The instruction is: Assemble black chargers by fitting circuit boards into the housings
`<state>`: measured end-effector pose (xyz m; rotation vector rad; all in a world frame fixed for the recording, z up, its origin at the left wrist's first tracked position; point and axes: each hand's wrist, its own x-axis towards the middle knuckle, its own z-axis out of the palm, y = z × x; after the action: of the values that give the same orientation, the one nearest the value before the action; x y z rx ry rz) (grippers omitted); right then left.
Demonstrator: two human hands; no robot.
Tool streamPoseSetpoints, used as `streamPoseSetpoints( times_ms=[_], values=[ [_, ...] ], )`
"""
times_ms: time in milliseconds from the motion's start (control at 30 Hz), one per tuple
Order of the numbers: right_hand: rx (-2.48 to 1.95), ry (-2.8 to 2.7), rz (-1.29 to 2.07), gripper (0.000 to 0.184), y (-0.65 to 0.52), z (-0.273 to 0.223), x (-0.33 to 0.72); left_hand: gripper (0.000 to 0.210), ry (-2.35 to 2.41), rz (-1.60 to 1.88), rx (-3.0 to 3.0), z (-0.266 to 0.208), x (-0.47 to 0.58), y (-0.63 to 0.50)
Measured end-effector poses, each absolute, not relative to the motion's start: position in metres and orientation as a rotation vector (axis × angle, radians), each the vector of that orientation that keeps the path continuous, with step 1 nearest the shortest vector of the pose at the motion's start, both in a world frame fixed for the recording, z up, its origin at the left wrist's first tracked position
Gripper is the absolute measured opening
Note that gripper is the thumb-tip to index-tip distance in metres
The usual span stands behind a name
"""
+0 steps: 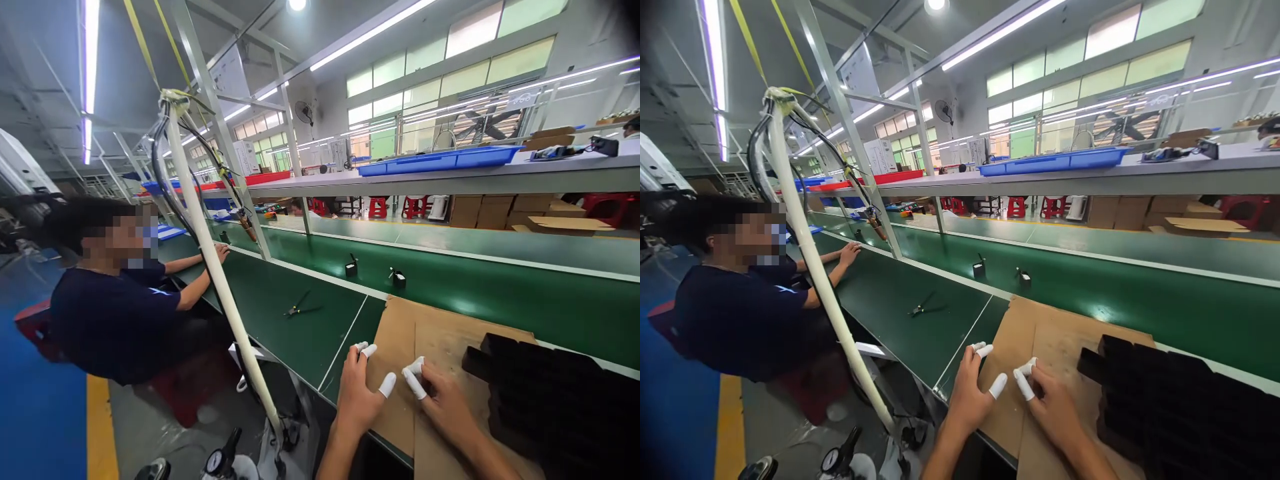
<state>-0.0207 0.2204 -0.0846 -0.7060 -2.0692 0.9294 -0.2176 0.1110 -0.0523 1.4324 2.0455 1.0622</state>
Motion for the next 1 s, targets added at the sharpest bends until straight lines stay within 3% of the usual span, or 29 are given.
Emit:
streamPoseSetpoints(
  times_ms=[567,767,1000],
  values=[
    [-0.724,-1.999,0.941,0.053,0.217,-0.079,-0.024,0.015,1.954,1.222,1.474,-0.064,-0.220,0.116],
    [-0.740,-2.011,0.964,0.055,0.220,-0.082,-0.025,0.033,1.924,1.215,1.507,-0.068,-0.221,0.122],
    [-0.741,-2.019,0.971,0.053,0.220,-0.079,-0.023,0.024,1.917,1.222,1.556,-0.069,-0.219,0.121]
  ],
)
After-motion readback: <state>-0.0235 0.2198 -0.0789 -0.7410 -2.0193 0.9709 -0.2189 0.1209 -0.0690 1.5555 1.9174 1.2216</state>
